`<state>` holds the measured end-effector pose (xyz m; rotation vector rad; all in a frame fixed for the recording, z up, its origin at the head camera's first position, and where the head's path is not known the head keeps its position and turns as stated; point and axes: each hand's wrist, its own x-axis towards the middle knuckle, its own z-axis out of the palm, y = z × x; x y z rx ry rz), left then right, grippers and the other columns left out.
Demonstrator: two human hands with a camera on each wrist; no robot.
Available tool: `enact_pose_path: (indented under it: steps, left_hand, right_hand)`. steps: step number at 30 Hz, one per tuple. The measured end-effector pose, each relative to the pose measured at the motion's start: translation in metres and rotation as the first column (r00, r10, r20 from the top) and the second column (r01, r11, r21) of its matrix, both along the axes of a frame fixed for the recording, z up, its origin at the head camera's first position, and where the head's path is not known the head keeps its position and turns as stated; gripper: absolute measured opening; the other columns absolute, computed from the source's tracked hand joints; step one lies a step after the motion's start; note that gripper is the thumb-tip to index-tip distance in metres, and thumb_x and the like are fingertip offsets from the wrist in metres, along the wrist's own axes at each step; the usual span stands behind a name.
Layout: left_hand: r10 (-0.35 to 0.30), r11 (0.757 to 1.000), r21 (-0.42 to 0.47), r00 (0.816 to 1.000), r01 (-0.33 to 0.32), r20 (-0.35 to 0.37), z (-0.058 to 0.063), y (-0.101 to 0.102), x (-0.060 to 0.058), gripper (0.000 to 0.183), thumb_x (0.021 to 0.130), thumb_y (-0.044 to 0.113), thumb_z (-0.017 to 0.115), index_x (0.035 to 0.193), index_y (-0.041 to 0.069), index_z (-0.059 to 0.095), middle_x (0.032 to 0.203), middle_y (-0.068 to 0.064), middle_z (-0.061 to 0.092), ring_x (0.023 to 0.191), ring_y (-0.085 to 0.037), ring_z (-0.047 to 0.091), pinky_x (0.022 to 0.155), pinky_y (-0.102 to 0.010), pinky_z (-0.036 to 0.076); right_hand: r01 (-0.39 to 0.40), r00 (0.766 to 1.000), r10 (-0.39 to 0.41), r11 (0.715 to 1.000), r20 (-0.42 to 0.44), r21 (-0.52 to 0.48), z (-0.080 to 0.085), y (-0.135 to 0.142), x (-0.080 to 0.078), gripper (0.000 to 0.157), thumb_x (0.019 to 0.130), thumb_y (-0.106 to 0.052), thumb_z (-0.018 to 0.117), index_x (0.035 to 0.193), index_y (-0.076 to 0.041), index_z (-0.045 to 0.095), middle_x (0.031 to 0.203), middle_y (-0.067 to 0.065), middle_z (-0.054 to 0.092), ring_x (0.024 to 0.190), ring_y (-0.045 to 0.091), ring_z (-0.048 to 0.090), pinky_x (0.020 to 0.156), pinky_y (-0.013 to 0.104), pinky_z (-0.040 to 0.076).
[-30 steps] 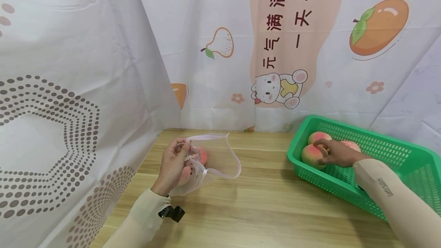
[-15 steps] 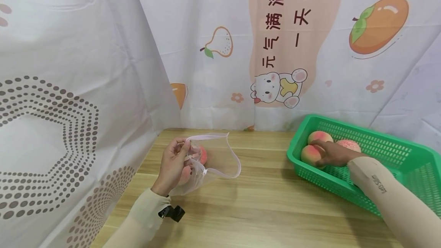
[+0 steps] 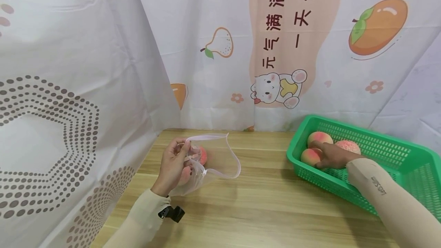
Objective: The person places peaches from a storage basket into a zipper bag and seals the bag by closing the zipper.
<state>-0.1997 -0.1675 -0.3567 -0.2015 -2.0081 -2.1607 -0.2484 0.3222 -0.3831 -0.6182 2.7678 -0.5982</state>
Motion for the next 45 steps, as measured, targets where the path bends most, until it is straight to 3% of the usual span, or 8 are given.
enact_pose_path:
  steps: [10, 17, 19, 23, 27, 31, 39, 45]
  left_hand:
    - [0.004, 1.000, 0.007, 1.000, -0.004, 0.003, 0.001, 0.000, 0.000, 0.011, 0.106, 0.010, 0.049, 0.110, 0.000, 0.053, 0.091, -0.007, 0.062, 0.087, -0.021, 0.071, 0.074, -0.033, 0.061]
    - [0.006, 1.000, 0.002, 1.000, -0.006, 0.004, 0.001, 0.000, 0.001, 0.019, 0.106, 0.009, 0.049, 0.115, -0.007, 0.050, 0.091, -0.007, 0.062, 0.087, -0.022, 0.071, 0.074, -0.033, 0.061]
    - [0.006, 1.000, 0.004, 1.000, -0.006, 0.004, 0.001, 0.000, 0.001, 0.018, 0.106, 0.010, 0.049, 0.115, -0.007, 0.050, 0.091, -0.007, 0.062, 0.088, -0.023, 0.071, 0.075, -0.033, 0.061]
    - [0.008, 1.000, 0.010, 1.000, -0.008, 0.002, 0.000, 0.000, 0.001, 0.013, 0.106, 0.010, 0.050, 0.111, -0.001, 0.053, 0.091, -0.008, 0.062, 0.089, -0.026, 0.071, 0.076, -0.035, 0.061]
    - [0.015, 1.000, 0.001, 1.000, -0.015, 0.007, 0.000, -0.001, 0.001, 0.016, 0.106, 0.012, 0.051, 0.112, -0.002, 0.053, 0.091, -0.007, 0.063, 0.089, -0.026, 0.071, 0.076, -0.035, 0.061]
    - [0.019, 1.000, -0.006, 1.000, -0.019, 0.012, 0.000, 0.000, 0.001, 0.021, 0.106, 0.012, 0.050, 0.115, -0.007, 0.050, 0.091, -0.007, 0.063, 0.088, -0.024, 0.071, 0.076, -0.035, 0.061]
    - [0.008, 1.000, 0.014, 1.000, -0.008, 0.008, 0.002, 0.001, 0.002, 0.018, 0.106, 0.009, 0.049, 0.114, -0.006, 0.051, 0.090, -0.007, 0.062, 0.087, -0.022, 0.071, 0.076, -0.035, 0.061]
    - [0.002, 1.000, 0.023, 1.000, -0.002, 0.012, 0.001, 0.001, 0.002, 0.009, 0.106, 0.010, 0.049, 0.109, 0.003, 0.054, 0.090, -0.007, 0.062, 0.085, -0.019, 0.071, 0.077, -0.035, 0.061]
  right_hand:
    - [-0.018, 0.999, 0.017, 0.999, -0.044, -0.029, 0.000, 0.002, 0.001, 0.074, 0.079, -0.017, 0.076, 0.140, 0.008, 0.042, 0.127, 0.024, 0.058, 0.091, 0.022, 0.053, 0.082, 0.043, 0.048]
    - [-0.015, 0.998, 0.011, 0.998, -0.063, -0.058, 0.007, 0.000, 0.005, 0.074, 0.076, -0.014, 0.077, 0.140, 0.004, 0.043, 0.121, 0.021, 0.061, 0.079, 0.017, 0.052, 0.077, 0.038, 0.047]
    - [-0.013, 0.997, 0.008, 0.997, -0.071, -0.076, 0.010, 0.000, 0.007, 0.076, 0.075, -0.013, 0.077, 0.141, 0.005, 0.043, 0.126, 0.025, 0.059, 0.080, 0.018, 0.053, 0.077, 0.038, 0.048]
    - [-0.022, 0.992, 0.011, 0.996, -0.123, -0.089, 0.013, 0.002, 0.009, 0.074, 0.076, -0.013, 0.077, 0.139, 0.008, 0.045, 0.138, 0.029, 0.049, 0.099, 0.028, 0.057, 0.084, 0.044, 0.050]
    - [-0.043, 0.979, 0.022, 0.994, -0.201, -0.098, 0.015, 0.003, 0.010, 0.067, 0.076, -0.011, 0.079, 0.135, 0.004, 0.051, 0.138, 0.022, 0.052, 0.115, 0.034, 0.054, 0.090, 0.047, 0.049]
    - [-0.055, 0.969, 0.025, 0.992, -0.246, -0.114, 0.020, 0.004, 0.011, 0.064, 0.076, -0.009, 0.080, 0.133, -0.002, 0.052, 0.128, 0.015, 0.059, 0.110, 0.031, 0.055, 0.087, 0.046, 0.050]
    - [-0.024, 0.963, -0.007, 0.994, -0.271, -0.111, 0.028, 0.003, 0.013, 0.064, 0.078, -0.014, 0.082, 0.134, 0.001, 0.053, 0.122, 0.017, 0.062, 0.101, 0.029, 0.056, 0.082, 0.050, 0.050]
    - [-0.055, 0.942, 0.009, 0.991, -0.336, -0.126, 0.030, 0.002, 0.013, 0.060, 0.077, -0.012, 0.082, 0.129, 0.000, 0.056, 0.116, 0.010, 0.064, 0.096, 0.023, 0.055, 0.080, 0.045, 0.050]
